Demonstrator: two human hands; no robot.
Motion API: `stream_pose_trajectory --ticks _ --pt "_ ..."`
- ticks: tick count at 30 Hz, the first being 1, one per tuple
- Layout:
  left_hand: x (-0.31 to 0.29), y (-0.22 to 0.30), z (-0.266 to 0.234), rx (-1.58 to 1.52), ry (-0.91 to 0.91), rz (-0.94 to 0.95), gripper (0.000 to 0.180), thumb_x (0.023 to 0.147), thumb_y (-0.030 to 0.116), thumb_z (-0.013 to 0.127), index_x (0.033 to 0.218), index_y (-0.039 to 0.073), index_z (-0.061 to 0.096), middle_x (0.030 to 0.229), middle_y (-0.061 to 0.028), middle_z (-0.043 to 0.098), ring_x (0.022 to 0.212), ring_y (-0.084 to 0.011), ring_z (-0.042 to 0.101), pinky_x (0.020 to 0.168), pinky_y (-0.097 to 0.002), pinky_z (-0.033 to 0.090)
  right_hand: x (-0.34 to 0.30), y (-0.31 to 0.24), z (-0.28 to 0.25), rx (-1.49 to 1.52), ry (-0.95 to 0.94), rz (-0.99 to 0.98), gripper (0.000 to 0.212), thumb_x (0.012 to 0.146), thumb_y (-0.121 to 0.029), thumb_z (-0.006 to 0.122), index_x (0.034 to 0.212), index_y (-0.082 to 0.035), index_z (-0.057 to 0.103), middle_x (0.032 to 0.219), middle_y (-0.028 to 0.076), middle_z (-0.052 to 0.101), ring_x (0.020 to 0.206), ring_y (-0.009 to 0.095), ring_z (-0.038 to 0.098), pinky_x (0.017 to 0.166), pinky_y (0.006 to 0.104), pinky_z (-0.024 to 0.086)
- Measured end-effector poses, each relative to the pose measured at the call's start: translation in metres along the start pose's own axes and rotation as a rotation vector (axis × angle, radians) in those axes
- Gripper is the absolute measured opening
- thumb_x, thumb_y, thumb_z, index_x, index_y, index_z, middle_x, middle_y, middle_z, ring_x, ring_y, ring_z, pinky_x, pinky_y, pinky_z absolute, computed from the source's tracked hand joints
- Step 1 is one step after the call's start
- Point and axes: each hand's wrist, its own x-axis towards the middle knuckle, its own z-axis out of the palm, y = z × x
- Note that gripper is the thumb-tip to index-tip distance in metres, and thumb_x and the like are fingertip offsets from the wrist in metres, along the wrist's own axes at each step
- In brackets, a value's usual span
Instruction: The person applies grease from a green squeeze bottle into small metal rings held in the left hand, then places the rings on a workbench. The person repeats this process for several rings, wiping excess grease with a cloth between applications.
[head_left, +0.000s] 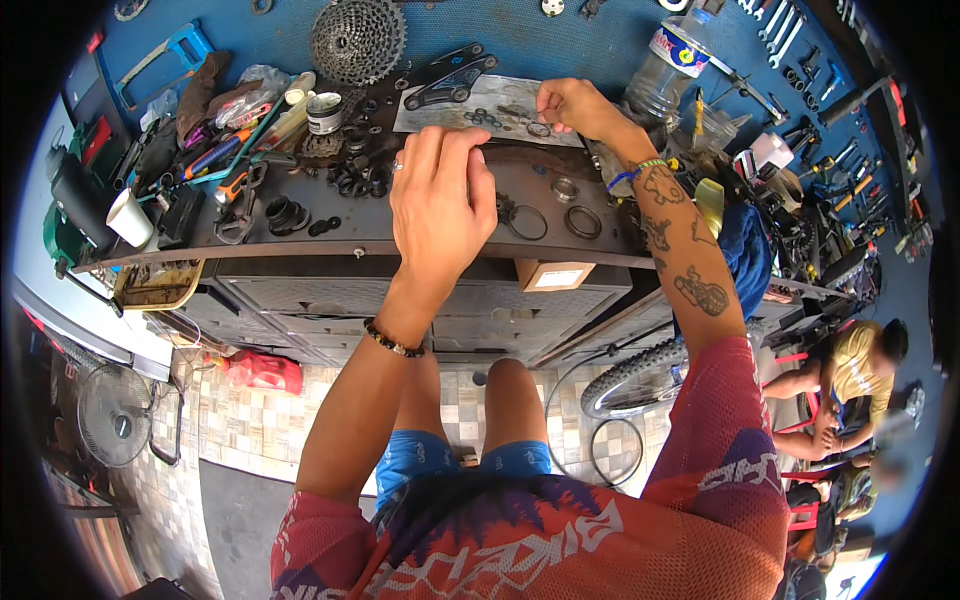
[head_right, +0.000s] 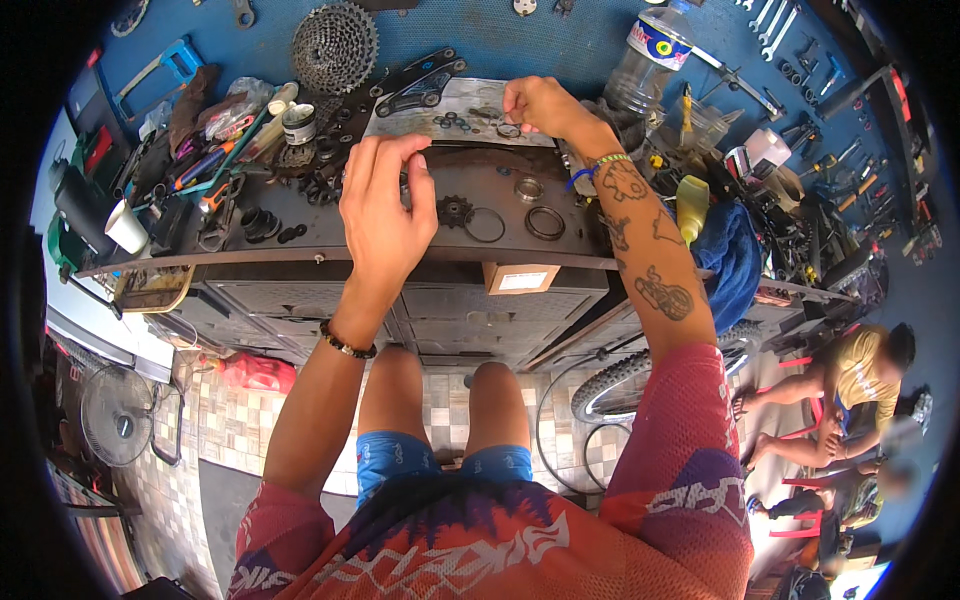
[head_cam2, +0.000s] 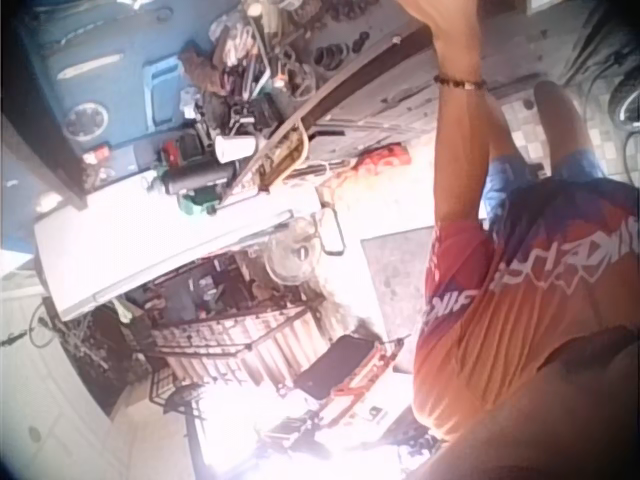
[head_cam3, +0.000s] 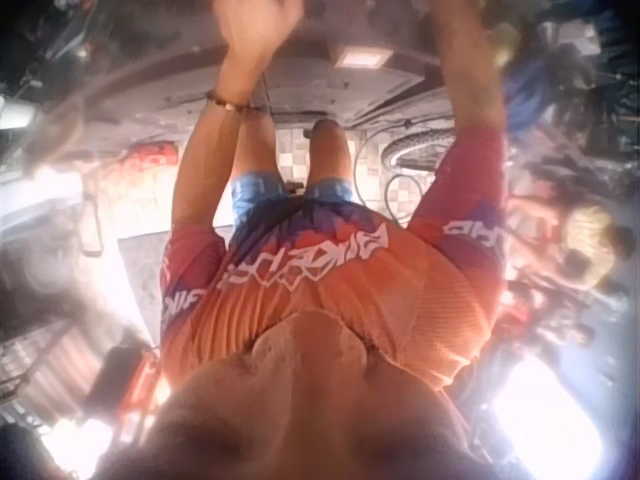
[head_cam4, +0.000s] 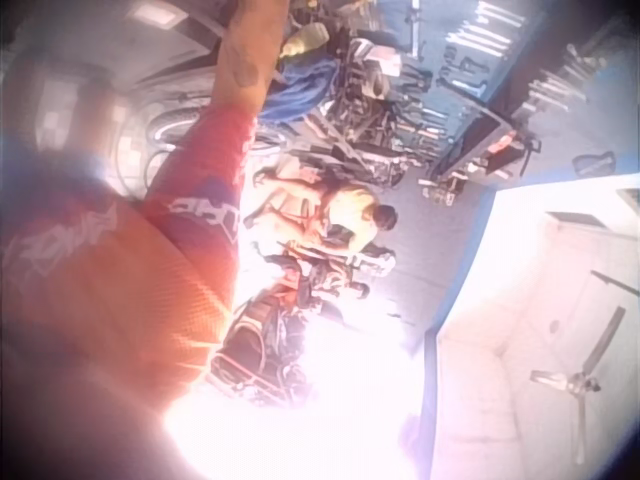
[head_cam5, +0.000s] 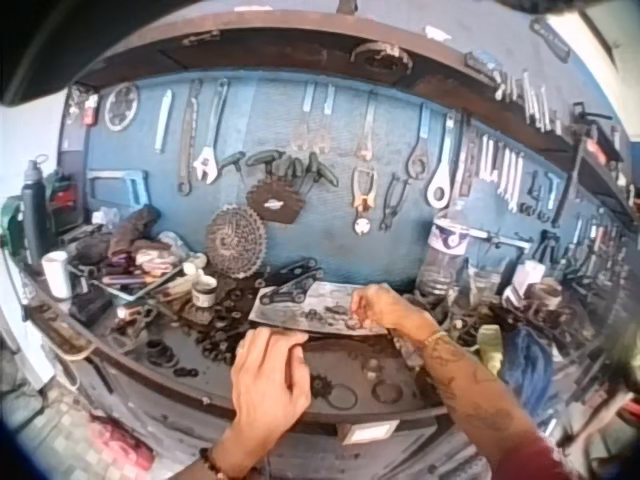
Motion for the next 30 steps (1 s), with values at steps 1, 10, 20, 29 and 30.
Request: stream_pose_trajectory --ticks 1,10,20,29,30 --pt "-0.001 -0.001 0.003 -0.025 0.014 -0.011 0.016 0.088 0.002 0.067 0.103 0.006 0.069 0.092 -0.0109 0.064 0.082 -0.0318 0.062 0.075 -0.0409 0.049 -0.009 -0.007 -0.002 0.05 0.012 -0.042 0.017 0.085 -0.006 0.08 0.093 0.002 0.067 0.087 0.009 0.074 0.08 0.013 0.071 0.074 0.0276 0.056" --pt "0.026 -0.002 0.008 -0.815 -0.406 -0.853 0.029 0.101 0.027 0.068 0.092 0.0 0.075 0.075 0.0011 0.064 0.066 -0.0053 0.053 0.058 -0.0225 0.041 -0.118 -0.111 0.014 -0.002 0.318 -0.655 0.019 0.079 0.001 0.082 0.091 0.0 0.068 0.096 0.01 0.065 0.085 0.025 0.069 0.075 0.0371 0.058" --pt "0.031 0.018 0.049 -0.82 -0.612 -0.885 0.021 0.098 0.014 0.065 0.096 -0.004 0.074 0.08 -0.0029 0.067 0.067 -0.0081 0.053 0.06 -0.0236 0.042 -0.152 -0.085 0.011 0.02 0.298 -0.24 0.036 0.079 -0.009 0.086 0.11 0.004 0.073 0.093 0.015 0.074 0.08 0.021 0.074 0.073 0.0329 0.059" --pt "0.016 0.003 0.063 -0.034 -0.714 -0.374 0.024 0.093 0.016 0.061 0.105 0.014 0.081 0.1 -0.0177 0.072 0.098 -0.04 0.069 0.088 -0.0455 0.054 -0.135 -0.031 0.013 -0.067 0.191 -0.033 0.045 0.075 -0.02 0.09 0.11 0.004 0.075 0.096 0.019 0.076 0.089 0.027 0.074 0.082 0.0363 0.058" --pt "0.016 0.004 0.06 0.0 -0.77 -0.349 0.025 0.092 0.015 0.061 0.106 0.017 0.082 0.105 -0.0192 0.072 0.104 -0.0432 0.068 0.093 -0.0479 0.054 -0.132 -0.026 0.015 -0.051 0.166 -0.009 0.046 0.075 -0.021 0.09 0.11 0.004 0.075 0.096 0.019 0.076 0.091 0.027 0.074 0.083 0.0365 0.058"
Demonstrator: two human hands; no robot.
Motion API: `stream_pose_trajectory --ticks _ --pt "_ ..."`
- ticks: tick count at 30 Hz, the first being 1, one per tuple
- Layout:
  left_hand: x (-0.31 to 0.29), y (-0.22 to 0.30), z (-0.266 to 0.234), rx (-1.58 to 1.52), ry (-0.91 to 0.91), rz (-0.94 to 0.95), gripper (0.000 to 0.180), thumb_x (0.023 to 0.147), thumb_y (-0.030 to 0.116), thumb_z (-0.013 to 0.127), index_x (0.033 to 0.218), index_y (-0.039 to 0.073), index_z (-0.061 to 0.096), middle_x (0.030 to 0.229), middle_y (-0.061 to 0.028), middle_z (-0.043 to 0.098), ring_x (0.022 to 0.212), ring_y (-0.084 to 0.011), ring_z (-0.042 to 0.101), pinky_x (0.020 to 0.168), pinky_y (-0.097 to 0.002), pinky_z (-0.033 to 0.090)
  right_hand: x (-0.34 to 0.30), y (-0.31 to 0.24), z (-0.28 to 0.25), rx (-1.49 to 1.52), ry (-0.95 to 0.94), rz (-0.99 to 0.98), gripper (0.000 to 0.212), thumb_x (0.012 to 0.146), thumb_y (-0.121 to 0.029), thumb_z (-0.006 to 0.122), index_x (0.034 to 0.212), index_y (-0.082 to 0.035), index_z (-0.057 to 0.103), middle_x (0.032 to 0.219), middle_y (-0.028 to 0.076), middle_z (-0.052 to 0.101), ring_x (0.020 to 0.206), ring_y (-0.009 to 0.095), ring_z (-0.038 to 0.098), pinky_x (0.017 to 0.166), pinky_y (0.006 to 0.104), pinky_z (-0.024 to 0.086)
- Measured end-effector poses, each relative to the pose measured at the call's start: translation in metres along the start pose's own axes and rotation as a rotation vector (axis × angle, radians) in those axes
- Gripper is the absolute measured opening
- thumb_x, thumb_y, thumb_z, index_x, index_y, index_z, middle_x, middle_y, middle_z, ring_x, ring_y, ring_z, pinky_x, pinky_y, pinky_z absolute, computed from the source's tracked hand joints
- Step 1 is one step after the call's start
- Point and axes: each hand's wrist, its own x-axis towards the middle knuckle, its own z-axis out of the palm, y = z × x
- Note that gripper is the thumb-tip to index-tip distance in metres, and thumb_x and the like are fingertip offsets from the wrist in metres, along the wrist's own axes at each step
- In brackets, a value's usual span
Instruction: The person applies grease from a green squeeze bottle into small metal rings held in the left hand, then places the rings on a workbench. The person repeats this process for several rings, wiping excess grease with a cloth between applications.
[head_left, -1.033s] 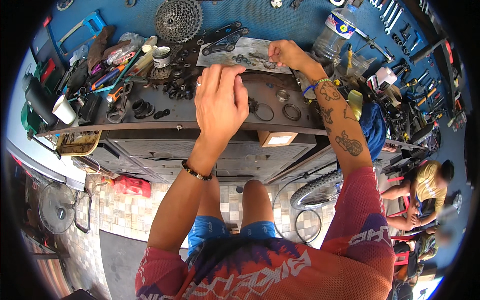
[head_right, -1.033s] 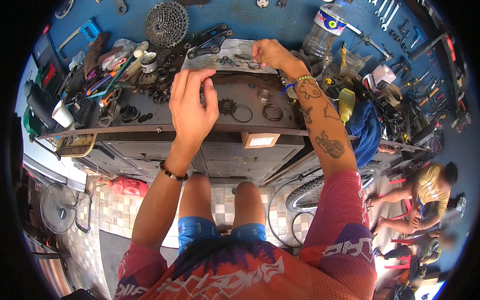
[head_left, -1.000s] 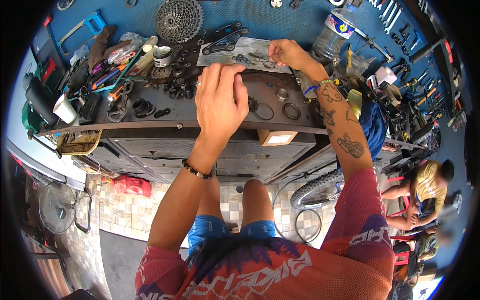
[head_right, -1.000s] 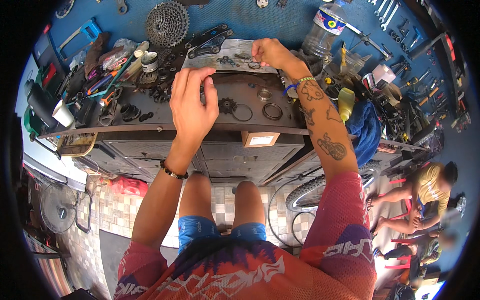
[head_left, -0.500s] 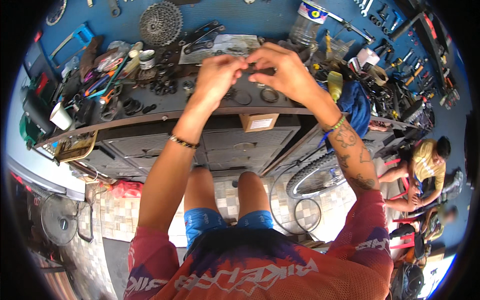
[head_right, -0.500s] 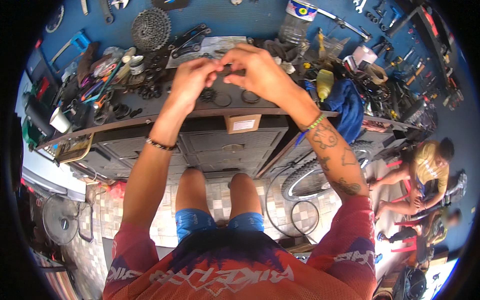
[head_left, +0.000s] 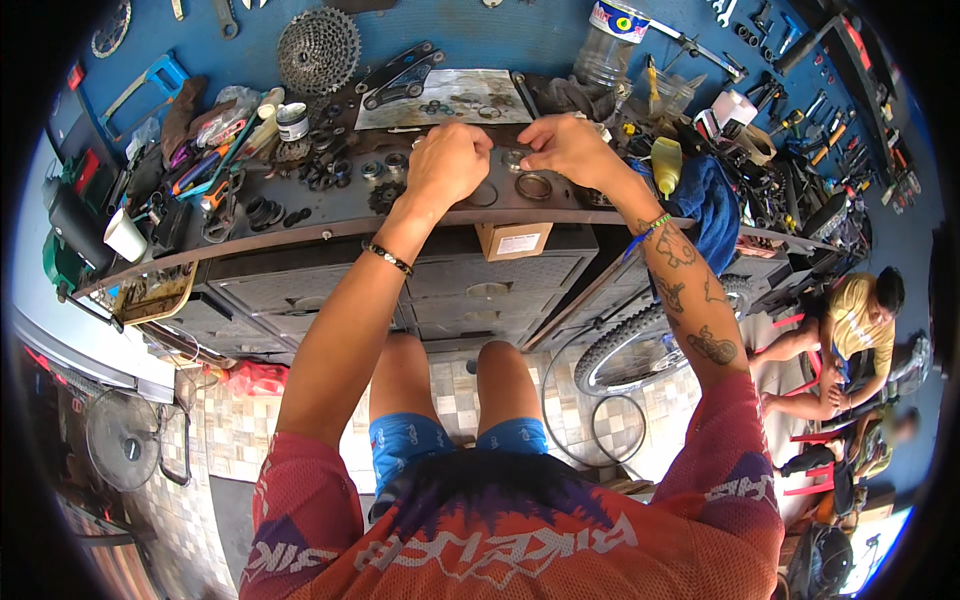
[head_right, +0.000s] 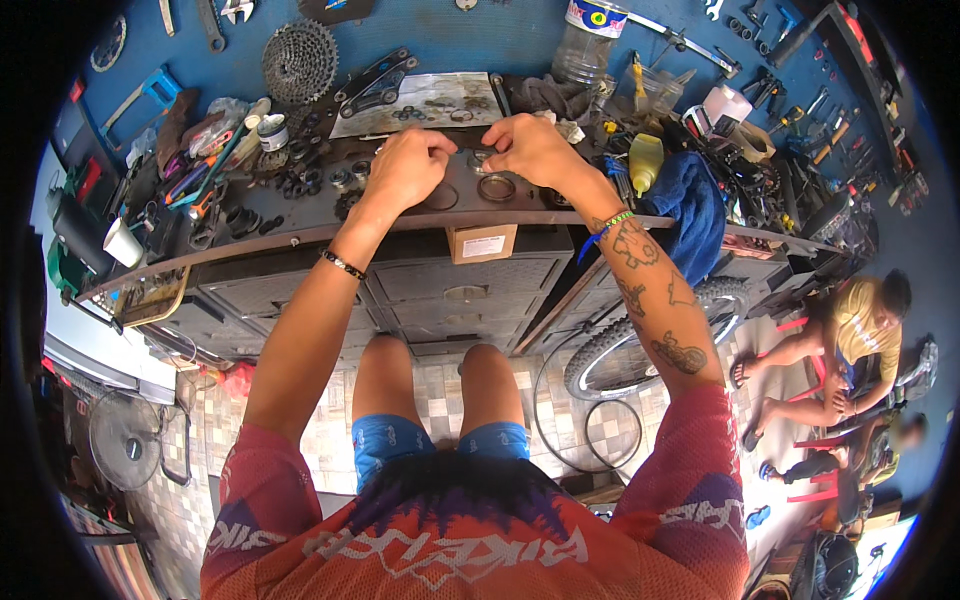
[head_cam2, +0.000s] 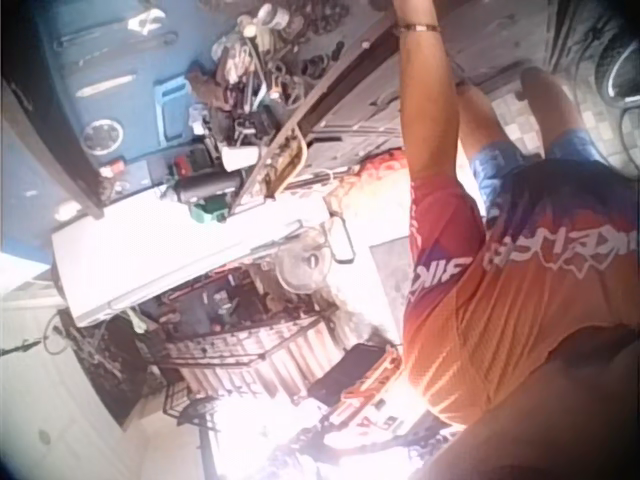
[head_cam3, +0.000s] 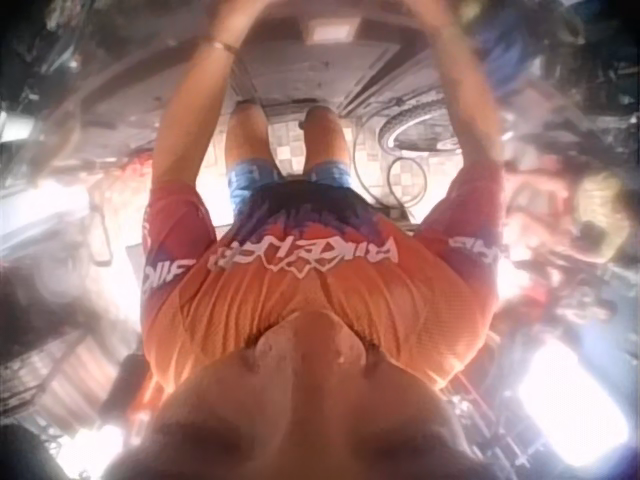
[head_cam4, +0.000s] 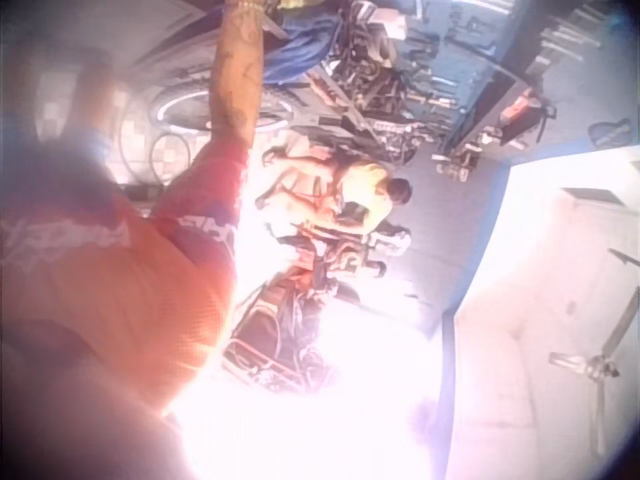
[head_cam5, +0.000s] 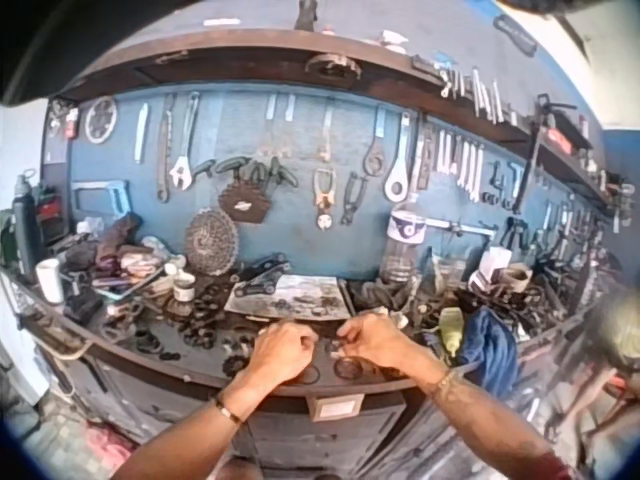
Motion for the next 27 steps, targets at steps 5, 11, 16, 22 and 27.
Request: stream_pose_trajectory --ticks 5,11,16,22,27 --pt "-0.002 -0.004 0.009 0.112 -0.004 0.097 0.026 0.089 0.012 0.062 0.104 0.015 0.083 0.115 -0.0195 0.068 0.11 -0.0397 0.066 0.097 -0.0466 0.053 0.013 0.012 0.005 0.049 -0.091 0.061 0.05 0.073 -0.024 0.092 0.109 0.005 0.076 0.098 0.019 0.077 0.091 0.028 0.074 0.083 0.0363 0.058" --pt "-0.002 -0.006 0.011 0.134 -0.007 0.134 0.027 0.088 0.011 0.063 0.105 0.019 0.083 0.114 -0.0191 0.069 0.108 -0.0398 0.067 0.096 -0.0473 0.054 0.018 0.015 0.008 0.043 -0.133 0.106 0.051 0.072 -0.026 0.093 0.109 0.005 0.076 0.097 0.019 0.077 0.088 0.026 0.074 0.079 0.0356 0.058" --pt "0.001 -0.006 0.011 0.122 -0.016 0.138 0.029 0.086 0.009 0.065 0.105 0.02 0.083 0.114 -0.0184 0.069 0.106 -0.0396 0.068 0.095 -0.0476 0.054 0.019 0.016 0.006 0.048 -0.169 0.119 0.053 0.073 -0.026 0.092 0.112 0.005 0.076 0.097 0.018 0.077 0.087 0.026 0.074 0.079 0.0346 0.057" --pt "-0.001 -0.006 0.013 0.135 0.047 0.219 0.032 0.084 0.003 0.064 0.105 0.017 0.083 0.111 -0.0132 0.069 0.102 -0.0348 0.068 0.093 -0.0463 0.052 0.008 0.026 -0.002 0.125 -0.062 0.04 0.039 0.082 -0.016 0.083 0.113 0.005 0.075 0.1 0.019 0.077 0.091 0.028 0.075 0.082 0.0364 0.058" --pt "-0.007 -0.009 0.009 0.178 0.076 0.401 0.036 0.082 -0.001 0.062 0.105 0.017 0.083 0.106 -0.007 0.067 0.098 -0.0277 0.066 0.092 -0.0433 0.046 -0.024 0.009 0.001 -0.124 0.101 -0.258 0.029 0.09 0.005 0.064 0.118 0.002 0.072 0.1 0.017 0.074 0.092 0.032 0.073 0.083 0.0382 0.057"
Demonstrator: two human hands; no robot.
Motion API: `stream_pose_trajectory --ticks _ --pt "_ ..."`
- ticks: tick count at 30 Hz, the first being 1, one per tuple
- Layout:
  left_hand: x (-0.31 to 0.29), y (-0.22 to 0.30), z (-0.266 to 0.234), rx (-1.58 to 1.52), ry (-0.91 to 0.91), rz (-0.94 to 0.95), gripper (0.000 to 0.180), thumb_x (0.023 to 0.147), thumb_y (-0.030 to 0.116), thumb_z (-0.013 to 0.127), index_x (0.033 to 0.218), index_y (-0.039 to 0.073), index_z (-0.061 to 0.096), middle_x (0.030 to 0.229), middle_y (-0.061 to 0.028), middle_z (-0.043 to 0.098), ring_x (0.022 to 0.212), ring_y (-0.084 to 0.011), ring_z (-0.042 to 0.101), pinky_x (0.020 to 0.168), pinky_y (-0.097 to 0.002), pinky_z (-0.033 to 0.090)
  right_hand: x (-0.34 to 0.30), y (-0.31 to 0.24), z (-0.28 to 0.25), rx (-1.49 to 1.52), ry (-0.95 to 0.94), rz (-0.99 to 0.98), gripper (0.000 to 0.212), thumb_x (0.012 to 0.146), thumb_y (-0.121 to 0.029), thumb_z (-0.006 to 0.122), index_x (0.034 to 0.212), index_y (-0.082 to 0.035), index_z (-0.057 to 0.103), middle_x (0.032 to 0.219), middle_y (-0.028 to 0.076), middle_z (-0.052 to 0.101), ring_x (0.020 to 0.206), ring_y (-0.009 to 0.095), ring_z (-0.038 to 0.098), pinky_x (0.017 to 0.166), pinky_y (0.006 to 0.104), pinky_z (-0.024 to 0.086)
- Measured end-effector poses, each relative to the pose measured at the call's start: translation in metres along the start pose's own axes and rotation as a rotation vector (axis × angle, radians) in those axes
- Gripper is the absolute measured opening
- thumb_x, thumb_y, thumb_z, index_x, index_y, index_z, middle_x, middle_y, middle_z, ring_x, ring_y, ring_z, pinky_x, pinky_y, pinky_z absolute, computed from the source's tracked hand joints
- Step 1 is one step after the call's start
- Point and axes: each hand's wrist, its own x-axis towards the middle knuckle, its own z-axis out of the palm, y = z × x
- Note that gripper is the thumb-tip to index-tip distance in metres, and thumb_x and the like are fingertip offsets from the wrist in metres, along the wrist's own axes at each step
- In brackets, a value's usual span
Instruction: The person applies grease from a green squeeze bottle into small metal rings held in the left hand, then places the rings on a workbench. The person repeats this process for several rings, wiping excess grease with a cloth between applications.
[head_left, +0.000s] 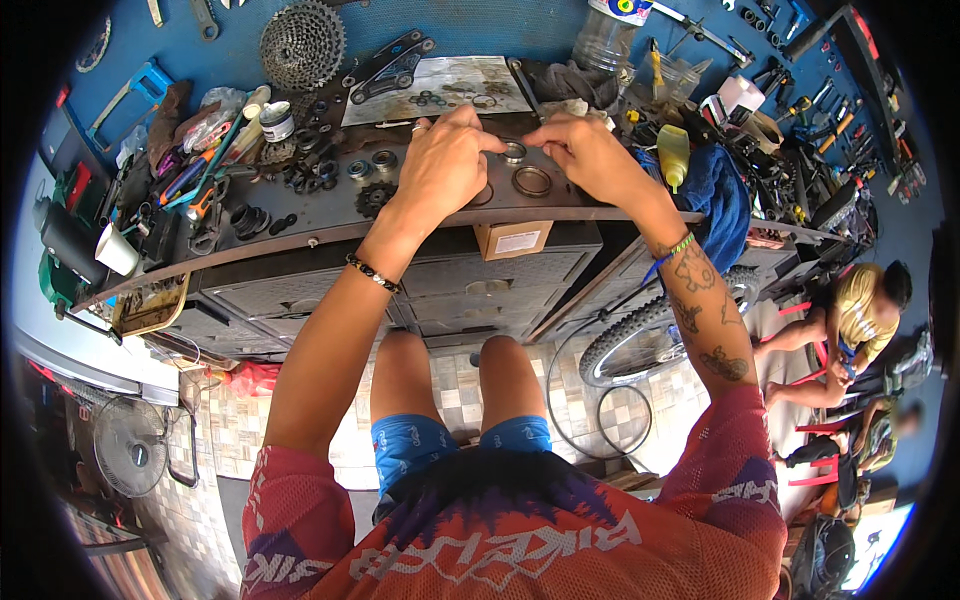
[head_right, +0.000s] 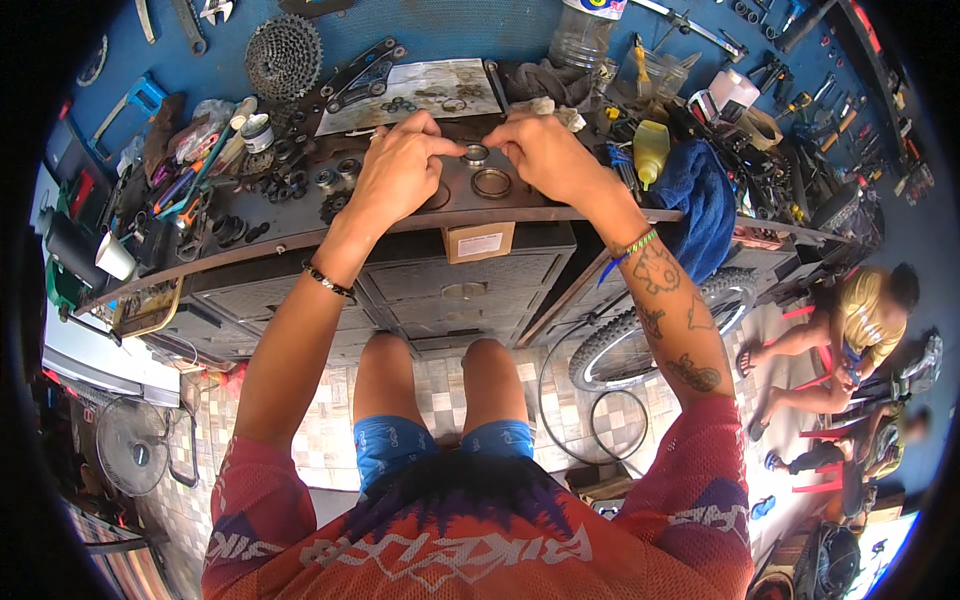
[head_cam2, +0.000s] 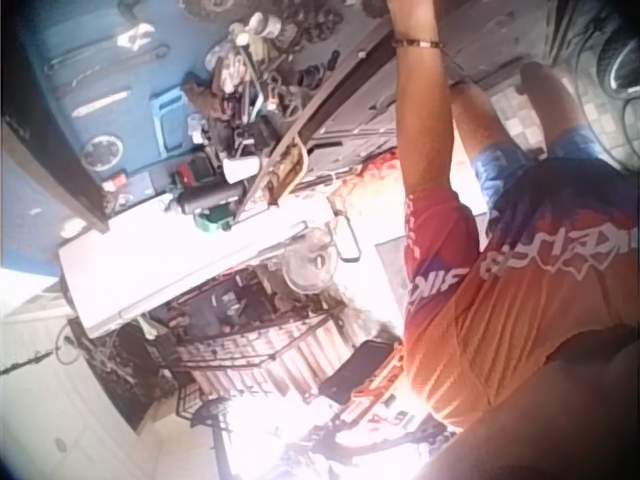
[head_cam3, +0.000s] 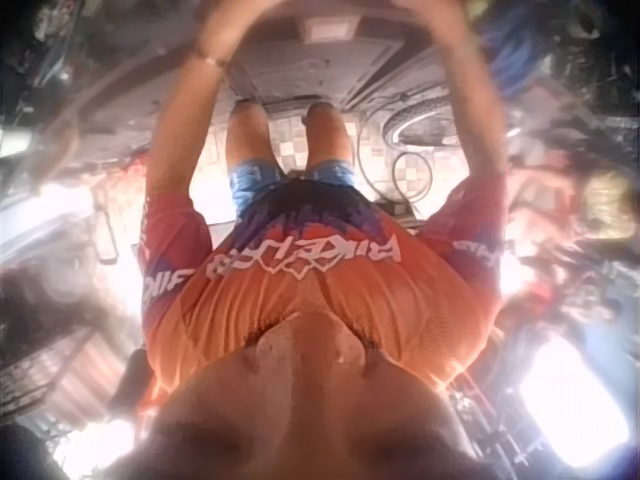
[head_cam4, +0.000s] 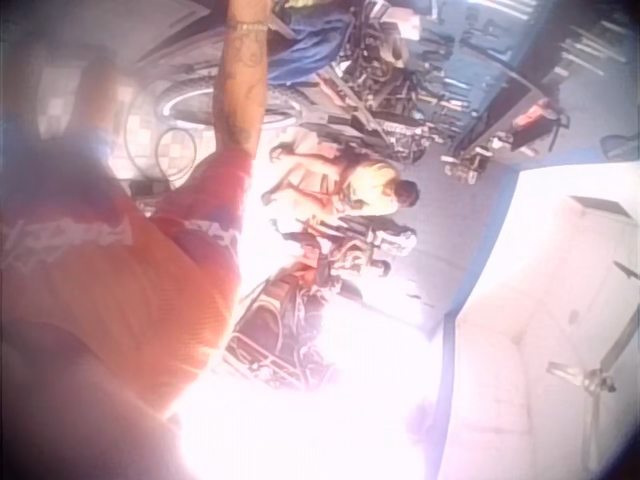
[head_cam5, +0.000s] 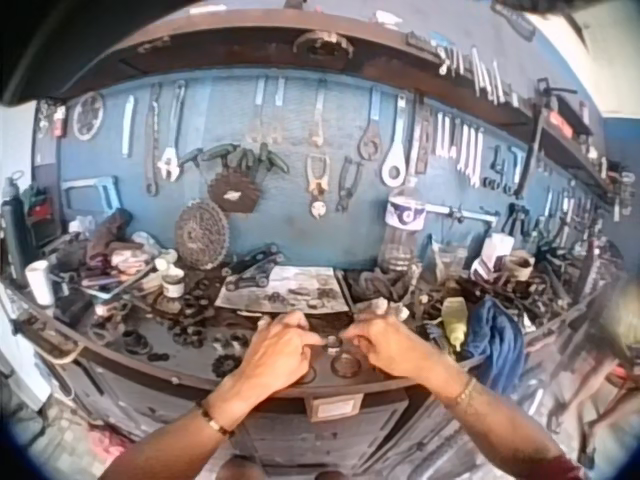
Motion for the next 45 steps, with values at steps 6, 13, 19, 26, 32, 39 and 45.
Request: stream_pose_trajectory --ticks 6,13,19,26,32,39,45 --pt "0.0 0.0 0.001 0.003 -0.007 0.038 0.034 0.082 -0.001 0.063 0.103 0.016 0.083 0.104 -0.0063 0.065 0.1 -0.0269 0.065 0.094 -0.0443 0.046 -0.016 -0.016 0.001 -0.111 0.013 -0.068 0.034 0.085 0.007 0.056 0.112 0.0 0.076 0.11 0.017 0.072 0.1 0.04 0.07 0.089 0.0453 0.056" --pt "0.001 0.002 0.001 0.028 -0.053 0.056 0.032 0.082 0.0 0.064 0.103 0.016 0.082 0.102 -0.0059 0.064 0.098 -0.0275 0.065 0.096 -0.0489 0.045 -0.019 -0.01 0.007 -0.146 -0.008 -0.059 0.032 0.085 0.005 0.057 0.109 -0.001 0.077 0.108 0.017 0.071 0.098 0.039 0.07 0.089 0.0454 0.057" --pt "0.004 0.012 -0.006 0.154 -0.054 0.144 0.022 0.083 0.006 0.07 0.099 0.013 0.083 0.104 -0.0048 0.068 0.107 -0.0246 0.063 0.102 -0.0514 0.047 -0.016 -0.014 0.006 -0.193 -0.002 -0.099 0.029 0.085 0.002 0.059 0.107 -0.002 0.078 0.111 0.015 0.07 0.1 0.037 0.069 0.094 0.0443 0.055" --pt "0.007 0.007 -0.006 0.169 -0.137 0.181 0.028 0.082 0.0 0.065 0.103 0.01 0.08 0.117 -0.0008 0.074 0.11 -0.024 0.059 0.104 -0.0503 0.044 -0.013 -0.009 0.011 -0.219 0.044 -0.175 0.026 0.082 0.003 0.061 0.102 0.0 0.078 0.105 0.014 0.072 0.102 0.036 0.068 0.098 0.044 0.053" --pt "0.014 0.002 -0.017 0.166 -0.223 0.253 0.037 0.08 -0.007 0.061 0.109 0.011 0.075 0.103 -0.0065 0.072 0.107 -0.0242 0.06 0.101 -0.0424 0.039 -0.01 -0.005 0.01 -0.2 0.018 -0.17 0.024 0.083 0.001 0.06 0.103 -0.002 0.073 0.101 0.013 0.074 0.102 0.034 0.068 0.096 0.0445 0.052" --pt "0.027 -0.013 -0.02 0.049 -0.357 0.291 0.038 0.086 -0.008 0.057 0.114 0.014 0.07 0.097 -0.0078 0.066 0.104 -0.0266 0.059 0.098 -0.0416 0.039 -0.005 0.002 0.009 -0.129 -0.06 -0.154 0.029 0.086 0.0 0.059 0.112 -0.008 0.068 0.101 0.013 0.073 0.104 0.033 0.067 0.096 0.0461 0.051" --pt "0.02 -0.01 -0.019 0.089 -0.296 0.276 0.037 0.087 -0.004 0.058 0.117 0.014 0.072 0.089 -0.0088 0.065 0.1 -0.0257 0.058 0.098 -0.041 0.04 -0.009 -0.011 0.012 -0.248 -0.032 -0.094 0.027 0.087 -0.002 0.06 0.112 -0.008 0.068 0.103 0.013 0.074 0.107 0.034 0.067 0.1 0.0495 0.049"
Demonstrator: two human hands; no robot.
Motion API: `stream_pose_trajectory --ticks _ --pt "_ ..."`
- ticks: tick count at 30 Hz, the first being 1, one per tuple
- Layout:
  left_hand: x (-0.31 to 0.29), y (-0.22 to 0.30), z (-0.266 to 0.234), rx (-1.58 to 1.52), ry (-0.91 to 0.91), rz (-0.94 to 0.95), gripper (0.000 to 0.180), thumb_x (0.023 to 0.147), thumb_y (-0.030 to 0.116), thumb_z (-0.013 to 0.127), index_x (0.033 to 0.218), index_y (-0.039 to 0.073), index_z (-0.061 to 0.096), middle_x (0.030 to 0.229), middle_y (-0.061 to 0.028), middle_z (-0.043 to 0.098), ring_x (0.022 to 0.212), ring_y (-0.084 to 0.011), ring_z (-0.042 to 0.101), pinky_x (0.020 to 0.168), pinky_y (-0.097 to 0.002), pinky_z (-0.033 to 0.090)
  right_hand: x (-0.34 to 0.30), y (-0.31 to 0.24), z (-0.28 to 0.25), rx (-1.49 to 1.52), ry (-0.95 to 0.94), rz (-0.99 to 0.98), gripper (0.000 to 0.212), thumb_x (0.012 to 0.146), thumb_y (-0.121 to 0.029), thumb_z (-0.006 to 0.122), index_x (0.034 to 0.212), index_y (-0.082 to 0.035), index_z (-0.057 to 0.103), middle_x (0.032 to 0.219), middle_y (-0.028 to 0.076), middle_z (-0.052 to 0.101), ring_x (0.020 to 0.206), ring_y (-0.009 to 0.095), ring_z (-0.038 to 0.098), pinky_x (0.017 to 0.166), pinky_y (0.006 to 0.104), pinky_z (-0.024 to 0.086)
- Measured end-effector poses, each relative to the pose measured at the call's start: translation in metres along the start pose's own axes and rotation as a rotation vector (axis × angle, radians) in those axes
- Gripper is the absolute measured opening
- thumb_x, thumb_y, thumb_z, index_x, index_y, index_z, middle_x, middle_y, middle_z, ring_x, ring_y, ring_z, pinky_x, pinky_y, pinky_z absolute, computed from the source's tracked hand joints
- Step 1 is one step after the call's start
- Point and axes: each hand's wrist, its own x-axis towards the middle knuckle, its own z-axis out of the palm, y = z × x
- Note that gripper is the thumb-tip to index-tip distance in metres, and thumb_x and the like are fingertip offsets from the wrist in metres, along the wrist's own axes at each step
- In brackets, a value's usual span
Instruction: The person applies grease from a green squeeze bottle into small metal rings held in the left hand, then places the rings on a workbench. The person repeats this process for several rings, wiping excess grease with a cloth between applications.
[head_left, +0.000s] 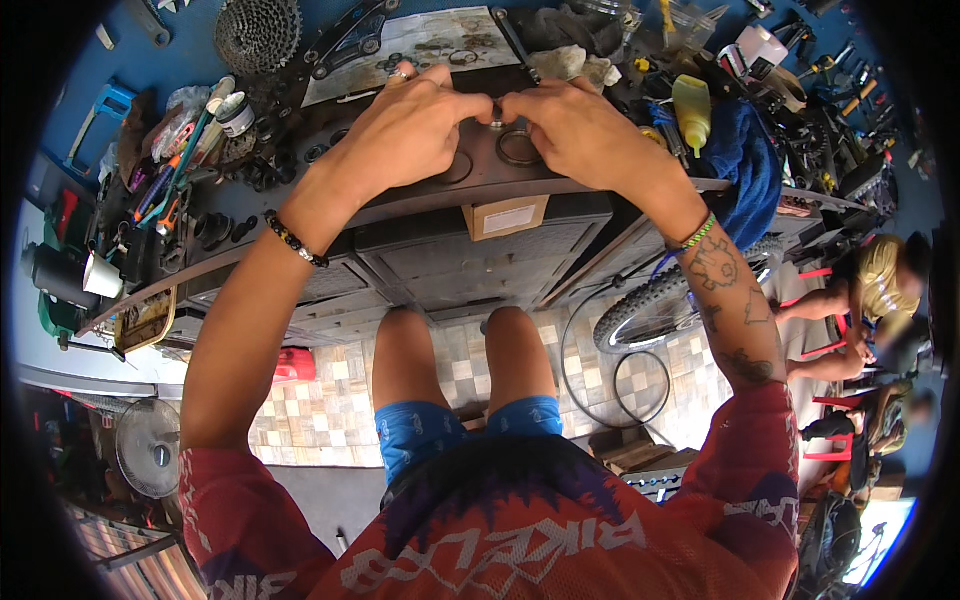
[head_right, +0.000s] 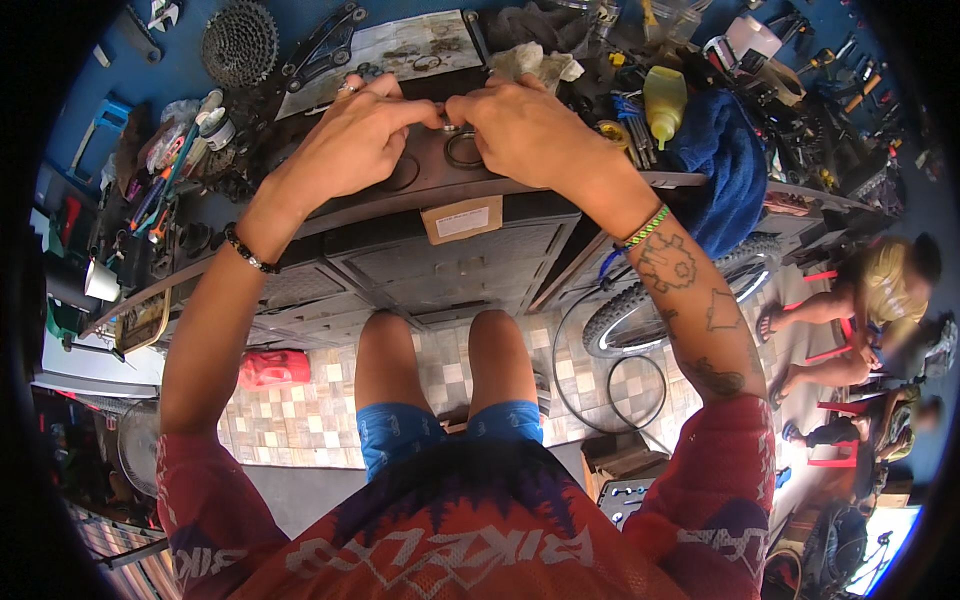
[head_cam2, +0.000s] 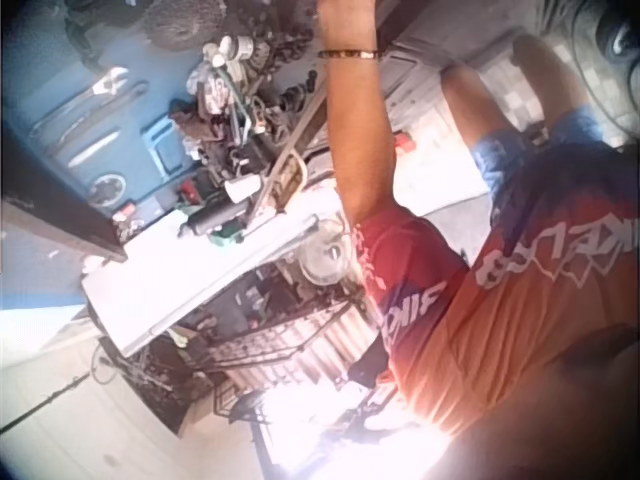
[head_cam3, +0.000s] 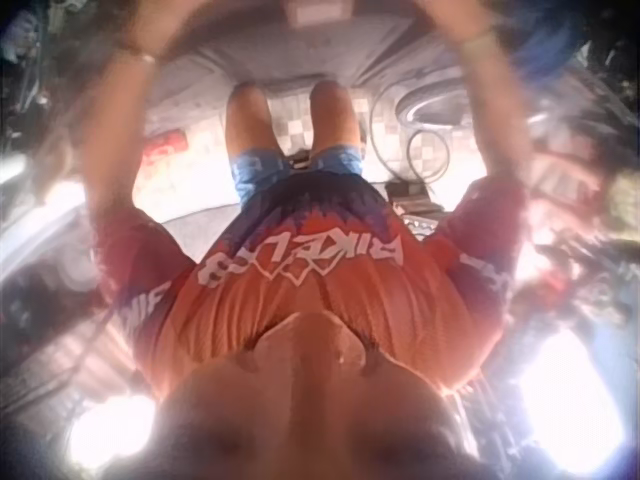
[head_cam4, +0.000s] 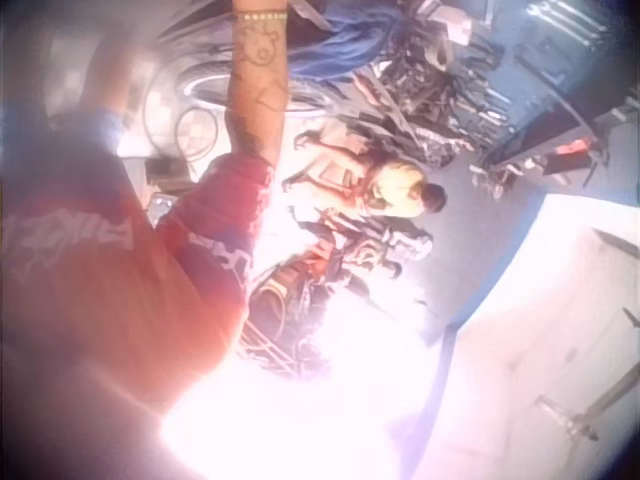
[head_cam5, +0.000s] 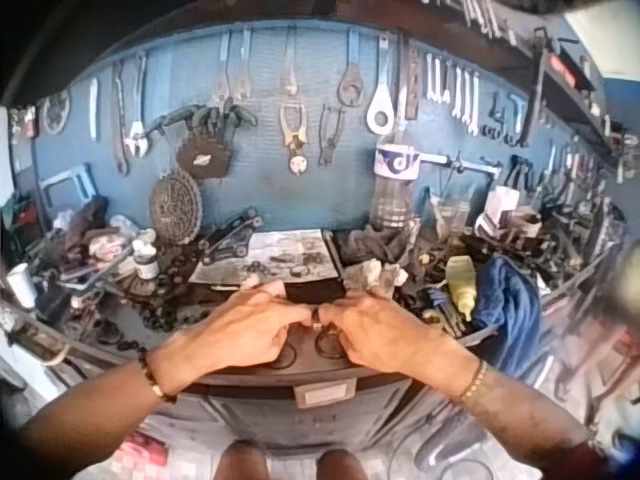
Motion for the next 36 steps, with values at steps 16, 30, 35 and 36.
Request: stream_pose_trajectory --ticks 16,30,35,36 --pt "0.001 0.003 0.003 0.009 -0.004 0.005 0.04 0.083 -0.003 0.057 0.111 0.013 0.081 0.121 0.0005 0.075 0.111 -0.0215 0.055 0.104 -0.0432 0.037 0.002 0.0 -0.014 0.182 -0.109 0.08 0.029 0.088 -0.005 0.059 0.111 -0.005 0.077 0.108 0.018 0.074 0.108 0.038 0.067 0.101 0.045 0.051" --pt "0.002 -0.02 -0.021 -0.51 0.101 -0.323 0.038 0.091 0.0 0.056 0.122 0.015 0.071 0.11 -0.0131 0.075 0.107 -0.0312 0.071 0.099 -0.0448 0.052 0.027 0.009 -0.004 0.355 -0.117 0.251 0.025 0.091 -0.005 0.06 0.115 -0.002 0.067 0.109 0.023 0.074 0.108 0.039 0.07 0.097 0.0439 0.054" --pt "-0.055 -0.019 -0.074 -0.75 0.562 -0.307 0.024 0.1 0.005 0.063 0.123 0.002 0.068 0.111 -0.0084 0.077 0.105 -0.0147 0.071 0.093 -0.0306 0.054 0.043 0.023 -0.008 0.385 -0.14 0.217 0.036 0.088 -0.015 0.076 0.121 -0.001 0.07 0.11 0.016 0.075 0.097 0.03 0.071 0.091 0.0392 0.055" --pt "-0.07 -0.013 -0.084 -0.748 0.599 -0.376 0.024 0.101 0.009 0.065 0.123 0.002 0.068 0.112 -0.0087 0.077 0.105 -0.0131 0.071 0.092 -0.029 0.054 0.048 0.02 -0.011 0.355 -0.181 0.226 0.037 0.087 -0.017 0.078 0.12 -0.001 0.071 0.108 0.016 0.075 0.097 0.03 0.071 0.09 0.039 0.055"
